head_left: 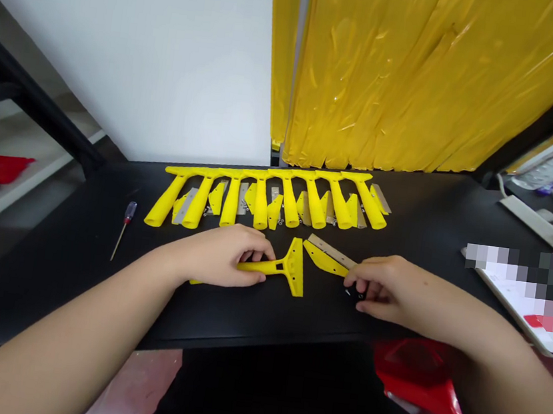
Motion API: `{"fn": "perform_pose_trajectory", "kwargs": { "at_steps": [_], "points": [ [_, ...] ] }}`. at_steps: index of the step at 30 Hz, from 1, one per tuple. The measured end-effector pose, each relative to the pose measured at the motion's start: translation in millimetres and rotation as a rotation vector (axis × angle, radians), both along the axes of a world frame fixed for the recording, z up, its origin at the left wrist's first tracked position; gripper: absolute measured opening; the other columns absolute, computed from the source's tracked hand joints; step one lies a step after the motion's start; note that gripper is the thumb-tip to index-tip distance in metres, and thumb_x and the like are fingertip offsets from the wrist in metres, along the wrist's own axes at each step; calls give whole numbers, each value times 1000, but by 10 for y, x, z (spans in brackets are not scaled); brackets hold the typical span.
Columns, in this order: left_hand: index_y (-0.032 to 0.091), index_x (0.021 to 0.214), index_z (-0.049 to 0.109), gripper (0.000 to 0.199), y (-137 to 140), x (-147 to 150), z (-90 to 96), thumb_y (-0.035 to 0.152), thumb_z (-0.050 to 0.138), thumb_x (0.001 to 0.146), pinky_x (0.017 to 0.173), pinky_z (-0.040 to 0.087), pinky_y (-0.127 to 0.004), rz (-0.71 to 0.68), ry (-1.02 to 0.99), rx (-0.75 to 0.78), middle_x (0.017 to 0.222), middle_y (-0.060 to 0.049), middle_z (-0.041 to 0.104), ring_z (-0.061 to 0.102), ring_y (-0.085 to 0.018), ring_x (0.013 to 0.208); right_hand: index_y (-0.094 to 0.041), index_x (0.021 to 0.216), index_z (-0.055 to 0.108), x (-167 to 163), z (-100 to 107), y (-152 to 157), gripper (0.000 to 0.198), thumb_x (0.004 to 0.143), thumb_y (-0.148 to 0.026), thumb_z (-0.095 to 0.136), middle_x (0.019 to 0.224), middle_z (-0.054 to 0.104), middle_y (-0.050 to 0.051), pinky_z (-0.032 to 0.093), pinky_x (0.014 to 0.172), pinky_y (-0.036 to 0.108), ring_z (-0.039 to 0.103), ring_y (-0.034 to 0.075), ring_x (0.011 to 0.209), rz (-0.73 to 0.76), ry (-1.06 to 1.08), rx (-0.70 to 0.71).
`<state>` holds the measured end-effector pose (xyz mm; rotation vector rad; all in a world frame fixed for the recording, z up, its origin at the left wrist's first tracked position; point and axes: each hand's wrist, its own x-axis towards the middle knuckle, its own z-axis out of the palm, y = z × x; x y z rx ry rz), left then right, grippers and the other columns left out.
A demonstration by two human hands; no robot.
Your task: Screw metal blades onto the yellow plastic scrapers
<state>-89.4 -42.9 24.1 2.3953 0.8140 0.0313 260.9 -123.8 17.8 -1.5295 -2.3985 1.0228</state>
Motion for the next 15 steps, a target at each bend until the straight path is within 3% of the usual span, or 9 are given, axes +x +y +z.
{"fn": "perform_pose_trajectory", "kwargs": {
  "at_steps": [7,15],
  "points": [
    [21,118,77,33,8,5,1,40,71,91,64,44,-28,11,-9,-15,92,-3,68,59,-16,74,-22,85,73,-245,-20,2,19,90,-6,64,88,73,3,50,73,28,68,18,80,188,-50,171],
    [21,117,78,33,16,-9,-10,41,72,91,63,44,-28,11,-34,-32,91,-3,69,60,-16,73,-23,82,71,-147,-14,-4,18,87,-7,65,85,72,0,46,69,29,67,17,73,89,-143,186]
  ]
}}
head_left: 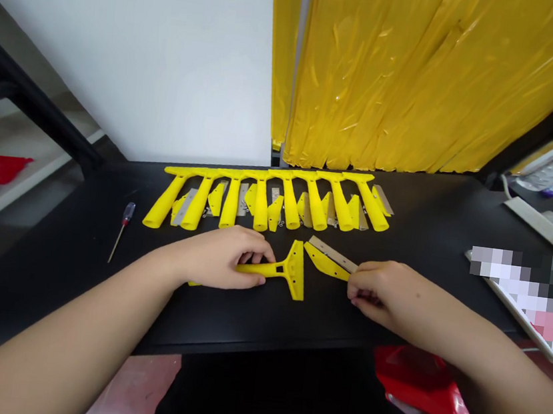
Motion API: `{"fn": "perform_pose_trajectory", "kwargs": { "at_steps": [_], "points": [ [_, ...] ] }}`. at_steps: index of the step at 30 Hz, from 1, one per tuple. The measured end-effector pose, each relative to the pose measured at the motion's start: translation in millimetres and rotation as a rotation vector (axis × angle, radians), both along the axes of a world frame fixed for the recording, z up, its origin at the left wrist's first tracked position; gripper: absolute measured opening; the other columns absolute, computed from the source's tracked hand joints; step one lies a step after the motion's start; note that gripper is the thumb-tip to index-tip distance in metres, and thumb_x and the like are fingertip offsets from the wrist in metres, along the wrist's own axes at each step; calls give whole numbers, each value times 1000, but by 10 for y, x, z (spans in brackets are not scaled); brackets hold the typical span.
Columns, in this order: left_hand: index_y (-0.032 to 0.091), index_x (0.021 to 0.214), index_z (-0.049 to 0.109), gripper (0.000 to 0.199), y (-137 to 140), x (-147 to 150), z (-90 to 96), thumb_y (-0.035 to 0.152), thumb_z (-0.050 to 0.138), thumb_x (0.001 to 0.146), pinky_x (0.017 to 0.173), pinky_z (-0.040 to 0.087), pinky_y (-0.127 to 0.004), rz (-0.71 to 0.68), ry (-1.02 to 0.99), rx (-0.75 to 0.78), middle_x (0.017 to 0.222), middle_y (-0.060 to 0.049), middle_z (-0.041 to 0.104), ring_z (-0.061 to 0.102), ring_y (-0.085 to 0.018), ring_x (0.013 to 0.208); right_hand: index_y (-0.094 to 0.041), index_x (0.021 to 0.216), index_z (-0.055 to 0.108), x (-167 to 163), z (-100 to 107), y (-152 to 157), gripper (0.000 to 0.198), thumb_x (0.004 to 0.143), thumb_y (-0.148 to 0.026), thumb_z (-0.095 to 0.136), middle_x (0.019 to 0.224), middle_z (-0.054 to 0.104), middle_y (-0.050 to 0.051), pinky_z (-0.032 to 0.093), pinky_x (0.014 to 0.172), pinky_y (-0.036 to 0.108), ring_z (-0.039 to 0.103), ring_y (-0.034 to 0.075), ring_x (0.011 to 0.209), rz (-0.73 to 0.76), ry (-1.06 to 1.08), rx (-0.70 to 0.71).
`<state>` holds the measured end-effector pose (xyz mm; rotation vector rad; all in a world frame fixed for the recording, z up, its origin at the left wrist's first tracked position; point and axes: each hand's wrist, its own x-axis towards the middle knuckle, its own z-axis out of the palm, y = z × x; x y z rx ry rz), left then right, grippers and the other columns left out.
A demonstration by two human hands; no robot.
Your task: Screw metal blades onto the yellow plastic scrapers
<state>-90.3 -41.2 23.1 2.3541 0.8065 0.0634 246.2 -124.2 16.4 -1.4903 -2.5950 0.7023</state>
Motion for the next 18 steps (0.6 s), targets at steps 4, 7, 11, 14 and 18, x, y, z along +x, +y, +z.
{"fn": "perform_pose_trajectory", "kwargs": {
  "at_steps": [4,7,11,14,18],
  "points": [
    [22,119,78,34,2,-12,-3,41,71,92,64,45,-28,-1,1,-16,94,-4,70,62,-16,75,-23,80,68,-6,-46,-21,22,77,-1,62,80,70,0,42,66,28,65,16,68,-52,-52,43],
    [23,119,78,33,1,-16,-4,41,71,92,64,46,-28,-3,-19,-21,95,-4,70,62,-16,76,-22,81,67,-12,-84,-27,23,75,-1,61,80,70,1,41,65,28,64,17,66,-92,-97,116],
    [22,118,78,33,0,-9,1,42,71,92,62,44,-28,-3,-5,-4,92,-4,69,60,-16,73,-22,77,64,38,-52,62,19,76,-2,61,75,65,0,41,62,26,60,14,62,-67,-2,195],
    [22,117,78,33,10,-10,-11,42,71,91,63,44,-28,-11,4,7,91,-4,68,60,-15,72,-22,76,63,55,-9,242,17,80,-6,62,72,62,-1,42,63,25,60,15,65,-109,73,264],
    [23,119,77,34,26,-22,-40,44,71,92,62,43,-28,-16,5,10,90,-3,67,58,-15,71,-21,76,66,8,-9,484,17,80,-5,62,73,65,0,44,67,27,61,16,68,-107,-67,230]
  ]
}}
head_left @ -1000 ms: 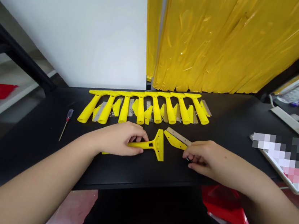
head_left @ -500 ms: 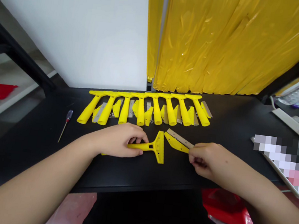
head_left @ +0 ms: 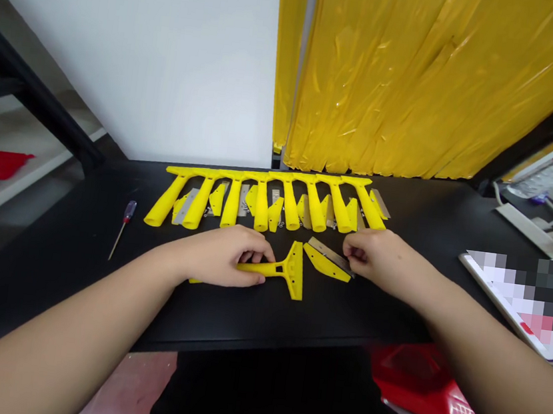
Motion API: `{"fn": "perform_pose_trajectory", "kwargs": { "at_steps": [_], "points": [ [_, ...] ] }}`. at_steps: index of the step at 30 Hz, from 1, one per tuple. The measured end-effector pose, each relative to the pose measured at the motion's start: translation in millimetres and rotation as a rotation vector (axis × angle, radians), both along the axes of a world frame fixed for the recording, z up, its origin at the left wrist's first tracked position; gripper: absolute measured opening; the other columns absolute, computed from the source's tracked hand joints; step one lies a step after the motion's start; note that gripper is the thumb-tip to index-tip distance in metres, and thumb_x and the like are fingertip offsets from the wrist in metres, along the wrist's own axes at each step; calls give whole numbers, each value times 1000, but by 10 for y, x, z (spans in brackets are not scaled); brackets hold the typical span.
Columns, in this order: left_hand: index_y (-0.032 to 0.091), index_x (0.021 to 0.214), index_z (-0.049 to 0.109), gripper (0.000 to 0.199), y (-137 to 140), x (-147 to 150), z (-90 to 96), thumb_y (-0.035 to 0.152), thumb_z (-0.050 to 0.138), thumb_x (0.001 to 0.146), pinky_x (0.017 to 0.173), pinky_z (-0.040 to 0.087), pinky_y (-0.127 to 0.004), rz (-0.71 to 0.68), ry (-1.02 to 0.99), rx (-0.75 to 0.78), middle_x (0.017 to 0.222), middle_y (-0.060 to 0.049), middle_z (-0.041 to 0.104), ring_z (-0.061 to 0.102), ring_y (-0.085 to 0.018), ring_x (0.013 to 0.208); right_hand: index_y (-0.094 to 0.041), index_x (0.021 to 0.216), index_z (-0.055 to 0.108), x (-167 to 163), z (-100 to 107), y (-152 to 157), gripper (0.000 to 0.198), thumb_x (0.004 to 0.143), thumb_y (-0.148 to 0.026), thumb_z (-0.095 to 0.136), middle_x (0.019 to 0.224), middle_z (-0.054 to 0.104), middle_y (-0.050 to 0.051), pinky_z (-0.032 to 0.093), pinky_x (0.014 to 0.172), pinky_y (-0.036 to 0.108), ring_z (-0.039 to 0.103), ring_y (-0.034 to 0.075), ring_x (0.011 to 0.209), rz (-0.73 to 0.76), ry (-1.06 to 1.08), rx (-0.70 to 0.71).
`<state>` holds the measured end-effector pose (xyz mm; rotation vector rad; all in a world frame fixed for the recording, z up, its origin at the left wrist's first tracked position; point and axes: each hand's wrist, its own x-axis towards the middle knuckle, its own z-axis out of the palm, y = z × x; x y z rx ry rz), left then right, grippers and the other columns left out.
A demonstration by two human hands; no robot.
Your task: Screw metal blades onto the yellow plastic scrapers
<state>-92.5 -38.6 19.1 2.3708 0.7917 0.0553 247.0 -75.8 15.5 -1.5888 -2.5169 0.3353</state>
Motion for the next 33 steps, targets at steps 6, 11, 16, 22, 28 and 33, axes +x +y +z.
{"fn": "perform_pose_trajectory", "kwargs": {
  "at_steps": [6,11,16,22,28,33],
  "points": [
    [22,117,77,32,-4,5,5,42,71,93,63,42,-29,-9,7,5,89,-2,65,57,-15,72,-24,92,78,-16,-4,-35,14,91,-17,66,91,75,2,47,70,30,68,18,76,-53,-3,10],
    [23,118,78,32,4,7,-2,42,71,93,64,43,-29,-17,2,13,87,-1,63,57,-15,72,-26,95,82,-66,0,-186,14,93,-22,69,88,77,2,50,72,33,71,21,78,-39,-36,-38],
    [21,117,78,32,17,6,-21,40,71,92,64,43,-28,-18,-12,17,87,-2,65,57,-15,71,-23,95,82,-116,-22,-216,20,96,-16,63,99,78,6,54,82,34,74,24,92,-30,-61,-18],
    [21,118,77,34,34,7,-38,43,71,93,63,44,-28,-27,-6,36,88,-2,65,58,-15,71,-24,95,82,-159,-16,-240,20,94,-15,64,95,77,6,52,78,32,73,23,86,-82,-92,-13],
    [21,117,78,34,28,22,-26,42,71,92,65,45,-28,-23,7,32,88,-1,65,58,-15,71,-25,94,76,-207,12,-197,16,87,-12,69,94,80,1,50,76,30,75,22,87,-194,-53,-91],
    [20,118,78,35,29,22,-23,42,71,91,65,45,-28,-17,0,29,89,-2,66,59,-15,73,-23,86,69,-216,18,-140,11,84,-12,72,89,78,2,44,70,29,71,21,82,-227,-57,-127]
  ]
}}
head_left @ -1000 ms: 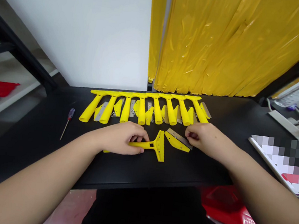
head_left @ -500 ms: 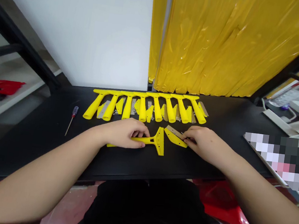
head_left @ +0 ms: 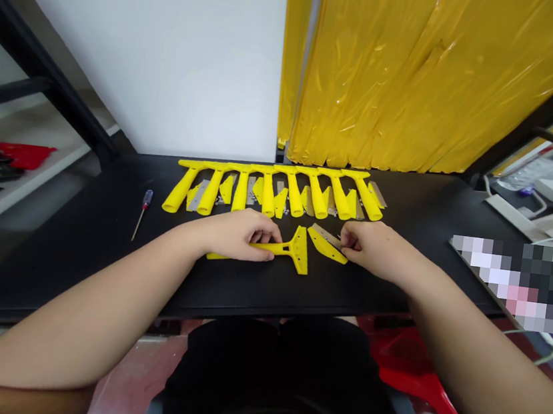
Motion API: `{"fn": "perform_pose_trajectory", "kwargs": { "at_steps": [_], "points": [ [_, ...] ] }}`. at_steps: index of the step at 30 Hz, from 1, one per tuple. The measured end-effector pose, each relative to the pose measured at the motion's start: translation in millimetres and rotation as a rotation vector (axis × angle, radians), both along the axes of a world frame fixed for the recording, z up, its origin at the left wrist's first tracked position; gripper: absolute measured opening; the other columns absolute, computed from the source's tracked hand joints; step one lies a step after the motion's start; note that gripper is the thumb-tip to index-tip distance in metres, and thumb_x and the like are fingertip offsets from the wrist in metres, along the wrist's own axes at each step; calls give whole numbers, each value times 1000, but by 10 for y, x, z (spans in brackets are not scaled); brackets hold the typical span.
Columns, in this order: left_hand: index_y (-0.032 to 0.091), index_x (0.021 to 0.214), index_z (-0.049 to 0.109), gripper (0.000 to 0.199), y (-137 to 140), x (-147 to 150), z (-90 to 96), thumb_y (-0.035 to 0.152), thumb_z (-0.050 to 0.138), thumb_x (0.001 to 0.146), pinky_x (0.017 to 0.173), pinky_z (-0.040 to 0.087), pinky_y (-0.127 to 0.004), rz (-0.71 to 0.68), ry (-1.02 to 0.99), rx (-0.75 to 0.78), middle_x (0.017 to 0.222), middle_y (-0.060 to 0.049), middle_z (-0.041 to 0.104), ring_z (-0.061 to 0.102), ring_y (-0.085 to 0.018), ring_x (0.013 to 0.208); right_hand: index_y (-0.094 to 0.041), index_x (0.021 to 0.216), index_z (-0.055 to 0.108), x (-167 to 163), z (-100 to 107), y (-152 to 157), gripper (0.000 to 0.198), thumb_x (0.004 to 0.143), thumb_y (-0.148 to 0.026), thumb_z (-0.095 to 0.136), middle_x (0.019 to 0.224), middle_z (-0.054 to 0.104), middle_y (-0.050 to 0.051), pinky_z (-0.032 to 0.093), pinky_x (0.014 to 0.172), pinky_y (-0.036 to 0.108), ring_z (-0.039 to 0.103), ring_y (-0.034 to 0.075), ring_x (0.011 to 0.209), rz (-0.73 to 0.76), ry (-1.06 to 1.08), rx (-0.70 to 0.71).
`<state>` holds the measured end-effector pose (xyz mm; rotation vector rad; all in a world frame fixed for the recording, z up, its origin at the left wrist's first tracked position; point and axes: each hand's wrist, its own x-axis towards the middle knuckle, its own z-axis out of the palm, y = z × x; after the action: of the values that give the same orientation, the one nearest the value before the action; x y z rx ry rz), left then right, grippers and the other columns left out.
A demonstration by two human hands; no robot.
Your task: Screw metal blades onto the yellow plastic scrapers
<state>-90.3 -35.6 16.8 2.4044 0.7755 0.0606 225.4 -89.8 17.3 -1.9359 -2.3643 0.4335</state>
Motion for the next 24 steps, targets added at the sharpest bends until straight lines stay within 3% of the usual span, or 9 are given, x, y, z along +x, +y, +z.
{"fn": "perform_pose_trajectory", "kwargs": {
  "at_steps": [7,17,24],
  "points": [
    [19,118,77,36,19,-3,-10,43,72,91,64,45,-28,7,-16,-30,85,-1,64,58,-15,71,-23,81,64,1,-8,-6,13,82,-13,72,83,74,1,39,66,30,64,19,76,-6,-32,6],
    [20,118,78,36,24,-16,-15,44,73,91,63,45,-27,12,1,-23,86,-1,65,58,-14,70,-23,89,70,-5,-16,-2,10,85,-14,73,94,79,3,44,73,32,71,22,87,-44,-46,-16],
    [21,118,77,37,29,-16,-10,45,72,91,63,45,-27,15,5,-21,86,-1,66,58,-14,70,-23,86,68,-40,37,7,7,88,-18,72,93,77,4,42,68,31,67,21,81,-24,-125,-35]
  ]
}}
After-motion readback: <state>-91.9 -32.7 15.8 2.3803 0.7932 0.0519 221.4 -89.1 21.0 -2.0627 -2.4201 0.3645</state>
